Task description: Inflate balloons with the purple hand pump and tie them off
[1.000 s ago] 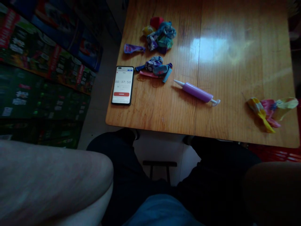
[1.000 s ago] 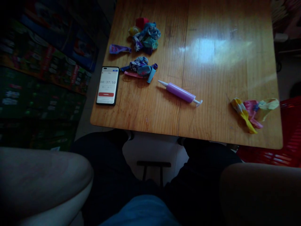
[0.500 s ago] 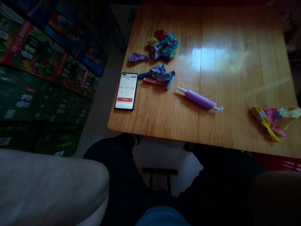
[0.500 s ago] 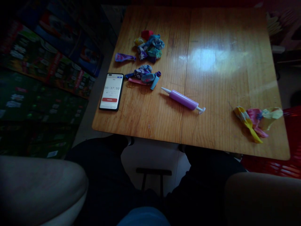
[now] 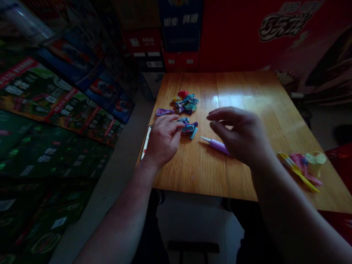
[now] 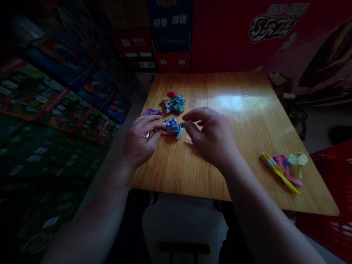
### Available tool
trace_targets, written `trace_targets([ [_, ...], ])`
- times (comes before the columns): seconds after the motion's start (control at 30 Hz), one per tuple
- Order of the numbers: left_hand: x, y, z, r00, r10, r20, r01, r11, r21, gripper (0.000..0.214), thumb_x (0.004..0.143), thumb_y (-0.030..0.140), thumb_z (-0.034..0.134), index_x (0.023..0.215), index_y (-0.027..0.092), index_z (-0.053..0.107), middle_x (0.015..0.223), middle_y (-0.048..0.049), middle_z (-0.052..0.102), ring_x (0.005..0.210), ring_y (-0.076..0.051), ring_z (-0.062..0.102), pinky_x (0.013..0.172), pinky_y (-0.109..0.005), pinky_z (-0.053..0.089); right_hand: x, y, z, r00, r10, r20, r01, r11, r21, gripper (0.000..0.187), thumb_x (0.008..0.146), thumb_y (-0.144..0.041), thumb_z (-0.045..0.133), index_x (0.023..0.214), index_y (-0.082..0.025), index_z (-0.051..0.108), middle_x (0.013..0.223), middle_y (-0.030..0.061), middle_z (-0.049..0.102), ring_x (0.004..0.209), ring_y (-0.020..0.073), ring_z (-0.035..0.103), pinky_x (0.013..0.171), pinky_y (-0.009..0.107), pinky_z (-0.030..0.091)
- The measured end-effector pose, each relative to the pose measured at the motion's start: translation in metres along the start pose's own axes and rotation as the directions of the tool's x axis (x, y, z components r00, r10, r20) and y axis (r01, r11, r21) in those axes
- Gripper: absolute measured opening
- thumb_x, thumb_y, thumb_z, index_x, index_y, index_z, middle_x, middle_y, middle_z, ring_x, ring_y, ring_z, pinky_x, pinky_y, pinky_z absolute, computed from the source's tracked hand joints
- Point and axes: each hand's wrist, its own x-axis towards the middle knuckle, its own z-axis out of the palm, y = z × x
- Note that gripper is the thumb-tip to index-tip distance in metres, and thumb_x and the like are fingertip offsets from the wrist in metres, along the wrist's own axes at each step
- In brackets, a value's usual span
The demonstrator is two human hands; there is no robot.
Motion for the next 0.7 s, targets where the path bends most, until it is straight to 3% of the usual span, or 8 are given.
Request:
trace_targets([
  [0.07, -0.007, -0.008, 0.018, 0.987, -0.013, 0.162, -0.003, 0.995, 0.098, 0.023, 0.097, 0.014, 0.063, 0.110, 0.023, 0.079, 0.143, -0.0090, 0.069, 0.141, -0.029, 0.057, 0.123, -0.055, 0.041, -0.002, 0.008, 0.014, 0.993, -0.013, 0.121, 0.025, 0.995, -0.098, 0.016, 0.093, -0.023, 0.068, 0.102, -0.022, 0.081, 0.111, 0.0067, 0.076, 0.106, 0.0248, 0.074, 0.103, 0.047, 0.059],
  [0.17, -0.014, -0.014, 0.037, 0.960, -0.072, 0.270, 0.018, 0.980, 0.199, 0.030, 0.098, 0.016, 0.061, 0.123, 0.022, 0.077, 0.156, -0.0109, 0.060, 0.153, -0.035, 0.045, 0.126, -0.059, 0.034, -0.009, 0.028, 0.038, 0.961, -0.007, 0.278, 0.071, 0.973, -0.221, 0.032, 0.089, -0.016, 0.067, 0.116, -0.023, 0.080, 0.126, 0.0117, 0.074, 0.119, 0.0305, 0.071, 0.110, 0.053, 0.055],
  [0.33, -0.009, -0.012, 0.041, 0.917, -0.091, 0.389, 0.011, 0.979, 0.203, 0.033, 0.095, 0.011, 0.062, 0.123, 0.019, 0.076, 0.147, -0.0102, 0.067, 0.155, -0.041, 0.039, 0.127, -0.066, 0.025, -0.013, 0.049, 0.058, 0.927, -0.034, 0.373, 0.141, 0.955, -0.263, 0.037, 0.088, -0.021, 0.070, 0.124, -0.022, 0.077, 0.137, 0.0139, 0.072, 0.127, 0.0332, 0.066, 0.116, 0.057, 0.048],
  [0.47, -0.004, -0.008, 0.035, 0.950, -0.070, 0.305, 0.046, 0.995, 0.085, 0.027, 0.095, 0.008, 0.063, 0.117, 0.019, 0.075, 0.131, -0.0099, 0.076, 0.146, -0.035, 0.053, 0.125, -0.061, 0.032, -0.006, 0.042, 0.054, 0.937, -0.035, 0.348, 0.119, 0.968, -0.222, 0.028, 0.088, -0.017, 0.066, 0.113, -0.022, 0.080, 0.122, 0.0100, 0.079, 0.118, 0.0311, 0.070, 0.117, 0.057, 0.046],
  [0.6, -0.007, -0.003, 0.033, 0.980, -0.082, 0.182, 0.116, 0.976, -0.184, 0.017, 0.092, 0.008, 0.069, 0.105, 0.019, 0.074, 0.114, -0.0098, 0.078, 0.115, -0.027, 0.071, 0.105, -0.045, 0.055, -0.005, 0.027, 0.047, 0.970, 0.115, 0.215, -0.099, 0.991, -0.085, 0.019, 0.091, -0.026, 0.068, 0.104, -0.020, 0.079, 0.108, 0.0105, 0.081, 0.101, 0.0277, 0.075, 0.098, 0.046, 0.057],
  [0.7, -0.013, 0.003, 0.036, 0.976, -0.183, 0.115, 0.212, 0.919, -0.334, 0.020, 0.089, 0.005, 0.069, 0.101, 0.020, 0.074, 0.105, -0.0073, 0.077, 0.101, -0.023, 0.073, 0.091, -0.038, 0.059, -0.008, 0.022, 0.047, 0.956, 0.215, 0.198, -0.224, 0.974, 0.024, 0.016, 0.088, -0.027, 0.070, 0.100, -0.019, 0.075, 0.097, 0.0090, 0.080, 0.086, 0.0241, 0.075, 0.082, 0.038, 0.059],
])
